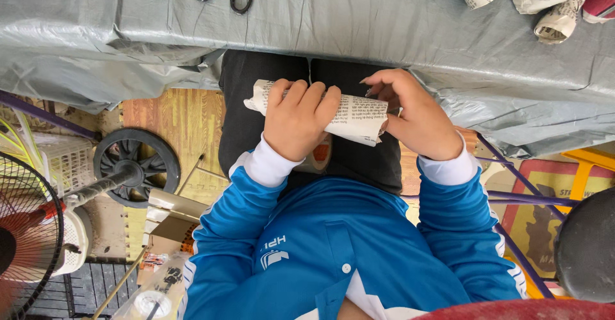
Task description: The person folds and rolls newspaper sheets into tight cylindrical tubes, then secures the ends with clear tape. They repeat this process with multiple sheets, placing the finished tubes aside.
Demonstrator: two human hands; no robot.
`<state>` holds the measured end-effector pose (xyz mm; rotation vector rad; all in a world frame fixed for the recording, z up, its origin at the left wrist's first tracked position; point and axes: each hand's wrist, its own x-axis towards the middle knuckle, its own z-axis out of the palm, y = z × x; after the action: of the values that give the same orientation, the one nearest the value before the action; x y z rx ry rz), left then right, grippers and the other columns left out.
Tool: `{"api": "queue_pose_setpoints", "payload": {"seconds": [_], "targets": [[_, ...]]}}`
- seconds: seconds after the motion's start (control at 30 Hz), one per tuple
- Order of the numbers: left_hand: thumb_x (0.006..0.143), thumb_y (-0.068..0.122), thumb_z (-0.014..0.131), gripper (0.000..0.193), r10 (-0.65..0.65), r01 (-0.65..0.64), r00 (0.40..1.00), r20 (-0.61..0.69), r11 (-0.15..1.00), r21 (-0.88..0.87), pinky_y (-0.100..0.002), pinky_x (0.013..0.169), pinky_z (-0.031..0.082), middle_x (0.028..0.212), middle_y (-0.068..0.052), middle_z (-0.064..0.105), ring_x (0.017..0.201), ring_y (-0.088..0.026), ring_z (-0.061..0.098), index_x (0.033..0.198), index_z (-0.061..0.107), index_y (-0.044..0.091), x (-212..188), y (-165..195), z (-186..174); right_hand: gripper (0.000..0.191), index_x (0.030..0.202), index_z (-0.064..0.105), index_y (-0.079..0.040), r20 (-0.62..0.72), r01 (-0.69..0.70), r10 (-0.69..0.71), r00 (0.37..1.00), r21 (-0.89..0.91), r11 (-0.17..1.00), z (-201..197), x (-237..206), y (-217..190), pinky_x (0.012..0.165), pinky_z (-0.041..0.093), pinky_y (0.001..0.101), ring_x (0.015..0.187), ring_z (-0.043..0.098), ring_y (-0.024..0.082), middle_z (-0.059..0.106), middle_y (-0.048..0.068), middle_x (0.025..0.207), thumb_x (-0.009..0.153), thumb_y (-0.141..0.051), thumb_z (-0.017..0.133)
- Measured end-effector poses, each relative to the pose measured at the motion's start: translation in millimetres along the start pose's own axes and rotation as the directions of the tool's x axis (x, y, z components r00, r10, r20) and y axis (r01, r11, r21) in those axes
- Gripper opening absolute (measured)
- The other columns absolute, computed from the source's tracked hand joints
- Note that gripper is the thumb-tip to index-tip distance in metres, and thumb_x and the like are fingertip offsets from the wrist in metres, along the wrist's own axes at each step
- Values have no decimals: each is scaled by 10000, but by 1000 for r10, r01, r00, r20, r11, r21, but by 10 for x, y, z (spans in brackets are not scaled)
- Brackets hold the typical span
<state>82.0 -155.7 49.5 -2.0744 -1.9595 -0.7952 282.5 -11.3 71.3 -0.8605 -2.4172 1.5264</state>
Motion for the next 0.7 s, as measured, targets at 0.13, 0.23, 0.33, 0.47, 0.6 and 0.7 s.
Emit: {"api": "queue_pose_setpoints", "payload": {"seconds": [0.13, 0.23, 0.33, 0.47, 0.6, 0.7], "targets": [[763, 170, 821, 494, 11, -13, 999, 30, 999, 53, -438, 962, 436, 1085, -67, 666, 959, -252, 612, 1212, 628, 97, -23, 10, 27, 506, 1301, 585, -74, -6, 97, -98, 995, -117, 988, 93, 41, -51, 896, 559, 360, 1080, 684, 272, 671, 123, 1166, 829, 52, 717], [768, 161, 820, 491, -5, 3, 999, 38, 998, 56, -437, 955, 435, 1076, -64, 661, 948, -252, 607, 1215, 628, 94, -17, 32, 49, 367, 1220, 585, -79, -118, 22, -55, 991, -268, 963, 172, 11, -89, 834, 532, 375, 1032, 697, 324, 710, 116, 1067, 903, -72, 769], [741, 166, 825, 507, -33, 31, 998, 52, 999, 37, -443, 941, 431, 1060, -49, 661, 942, -252, 611, 1207, 636, 100, 4, 10, 50, 364, 1196, 595, -63, -172, 37, -115, 978, -404, 914, 234, 52, -74, 817, 508, 412, 976, 682, 373, 700, 137, 1000, 878, -105, 766], [723, 202, 848, 514, -52, 53, 999, 16, 996, -71, -442, 926, 416, 1071, -37, 673, 953, -249, 622, 1187, 652, 106, 31, -43, 15, 376, 1274, 595, -43, -23, 32, -34, 999, -105, 994, 155, 98, -6, 890, 556, 369, 1098, 711, 304, 728, 121, 1172, 919, -80, 715], [737, 222, 875, 474, -61, 61, 998, 4, 985, -160, -439, 936, 415, 1029, -21, 681, 927, -238, 621, 1148, 666, 114, 64, -99, -19, 551, 1423, 566, -80, 195, 41, -88, 977, 231, 972, -136, 84, 41, 941, 587, 338, 1138, 718, 214, 705, 87, 1278, 890, -53, 703], [706, 235, 880, 484, -12, 23, 998, 59, 981, -193, -439, 928, 419, 984, -23, 682, 894, -236, 620, 1128, 680, 112, 71, -143, -52, 581, 1372, 625, -118, 209, 21, -37, 977, 79, 997, -138, 107, 22, 837, 594, 320, 1062, 733, 192, 727, 59, 1254, 807, -27, 725]]}}
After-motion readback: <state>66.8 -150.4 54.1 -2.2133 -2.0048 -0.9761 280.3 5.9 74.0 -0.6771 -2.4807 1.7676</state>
